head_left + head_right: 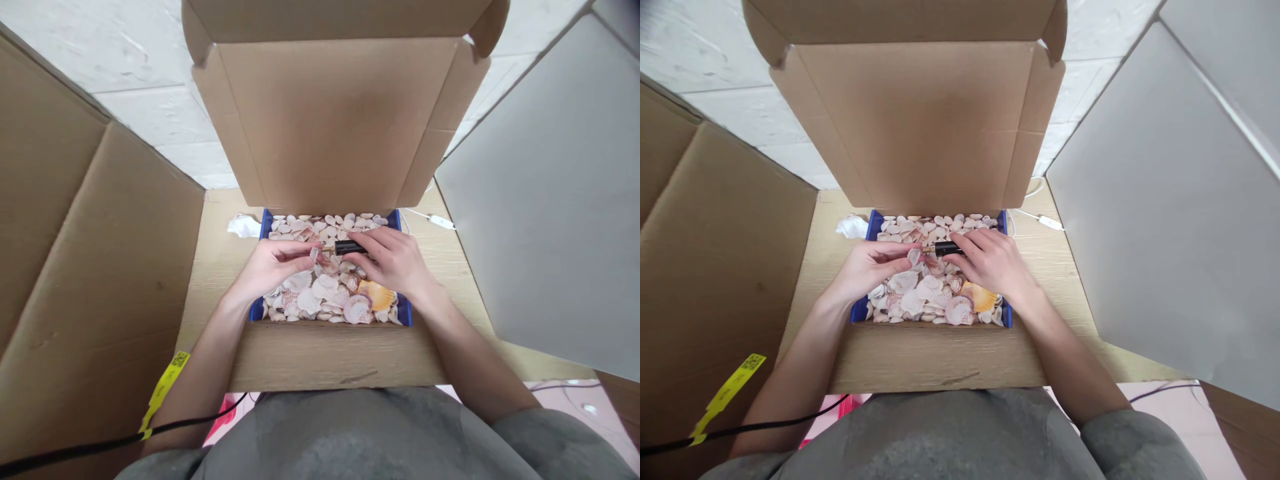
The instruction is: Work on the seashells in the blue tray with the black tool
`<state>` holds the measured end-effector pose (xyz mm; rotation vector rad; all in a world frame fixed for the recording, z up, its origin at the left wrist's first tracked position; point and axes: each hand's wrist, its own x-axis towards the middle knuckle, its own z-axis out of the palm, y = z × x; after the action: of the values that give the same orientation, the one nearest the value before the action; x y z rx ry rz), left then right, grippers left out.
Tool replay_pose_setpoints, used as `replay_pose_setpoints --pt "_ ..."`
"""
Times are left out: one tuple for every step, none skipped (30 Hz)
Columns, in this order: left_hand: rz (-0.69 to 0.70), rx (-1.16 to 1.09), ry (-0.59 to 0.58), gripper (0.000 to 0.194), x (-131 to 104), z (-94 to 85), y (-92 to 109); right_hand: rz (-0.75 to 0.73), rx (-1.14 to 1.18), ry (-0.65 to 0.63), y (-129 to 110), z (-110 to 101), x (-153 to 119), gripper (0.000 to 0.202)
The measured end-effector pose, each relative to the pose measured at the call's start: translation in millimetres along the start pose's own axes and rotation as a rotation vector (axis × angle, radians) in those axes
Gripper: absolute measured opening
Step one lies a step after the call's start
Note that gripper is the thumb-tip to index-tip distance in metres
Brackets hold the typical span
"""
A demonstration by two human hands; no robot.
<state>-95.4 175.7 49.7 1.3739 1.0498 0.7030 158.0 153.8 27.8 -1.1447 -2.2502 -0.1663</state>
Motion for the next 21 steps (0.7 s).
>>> replay_pose_setpoints --pt "0.001 -0.002 -0.004 0.034 0.0 0.0 -0.6 -0.006 -0.005 0.023 -0.2 -0.4 0.2 0.034" --pt "0.001 -0.004 -0.011 0.034 0.0 0.1 -1.1 -0.019 -0.013 0.051 -0.2 -0.9 0.6 0.034" --pt "-0.002 -0.006 -0.021 0.034 -0.1 0.4 -1.2 -0.035 -0.021 0.081 -0.3 -1.7 0.9 0.034" --pt "-0.008 -0.011 -0.033 0.034 -0.2 0.8 -1.0 -0.052 -0.029 0.113 -0.4 -2.5 1.4 0.034" --pt "-0.016 -0.017 -0.046 0.034 -0.3 1.3 -0.6 -0.067 -0.037 0.142 -0.4 -3.3 1.9 0.034" --pt "-0.028 -0.024 -0.059 0.034 -0.5 1.9 0.2 -0.079 -0.044 0.168 -0.6 -4.2 2.4 0.035" --pt "-0.041 -0.033 -0.068 0.034 -0.7 2.5 1.3 -0.089 -0.049 0.191 -0.7 -5.0 2.9 0.036" --pt "-0.054 -0.037 -0.074 0.034 -0.9 3.0 2.4 -0.097 -0.054 0.211 -0.9 -5.6 3.4 0.037" --pt "-0.068 -0.039 -0.074 0.034 -1.1 3.5 3.7 -0.102 -0.057 0.228 -1.1 -6.0 3.7 0.038" --pt "-0.076 -0.036 -0.069 0.035 -1.2 4.0 4.8 -0.105 -0.058 0.239 -1.3 -6.2 3.9 0.038" --pt "-0.08 -0.032 -0.063 0.035 -1.4 4.3 5.9 -0.105 -0.059 0.247 -1.5 -6.2 4.0 0.038" --pt "-0.079 -0.031 -0.062 0.035 -1.5 4.7 6.7 -0.099 -0.06 0.247 -1.6 -5.9 3.8 0.038" --pt "-0.072 -0.034 -0.06 0.035 -1.6 5.0 7.3 -0.091 -0.059 0.234 -1.7 -5.4 3.6 0.037" --pt "-0.062 -0.037 -0.058 0.036 -1.7 5.3 7.8 -0.079 -0.057 0.209 -1.9 -4.7 3.2 0.036" --pt "-0.052 -0.034 -0.051 0.037 -1.6 5.7 8.1 -0.068 -0.051 0.161 -2.1 -3.8 2.8 0.034" --pt "-0.043 -0.025 -0.038 0.037 -1.6 6.1 8.3 -0.056 -0.042 0.098 -2.4 -3.0 2.4 0.033" --pt "-0.038 -0.007 -0.025 0.038 -1.5 6.4 8.5 -0.042 -0.032 0.034 -2.8 -2.3 2.1 0.032" --pt "-0.036 0.016 -0.014 0.039 -1.5 6.7 8.6 -0.03 -0.027 -0.024 -3.3 -1.7 2.0 0.032" --pt "-0.036 0.037 -0.007 0.04 -1.4 6.8 8.6 -0.019 -0.025 -0.061 -3.7 -1.3 1.9 0.033" --pt "-0.035 0.051 -0.006 0.041 -1.5 6.7 8.6 -0.009 -0.024 -0.082 -4.1 -1.2 2.0 0.033" --pt "-0.033 0.06 -0.009 0.041 -1.6 6.5 8.5 -0.001 -0.023 -0.089 -4.3 -1.3 2.1 0.033"
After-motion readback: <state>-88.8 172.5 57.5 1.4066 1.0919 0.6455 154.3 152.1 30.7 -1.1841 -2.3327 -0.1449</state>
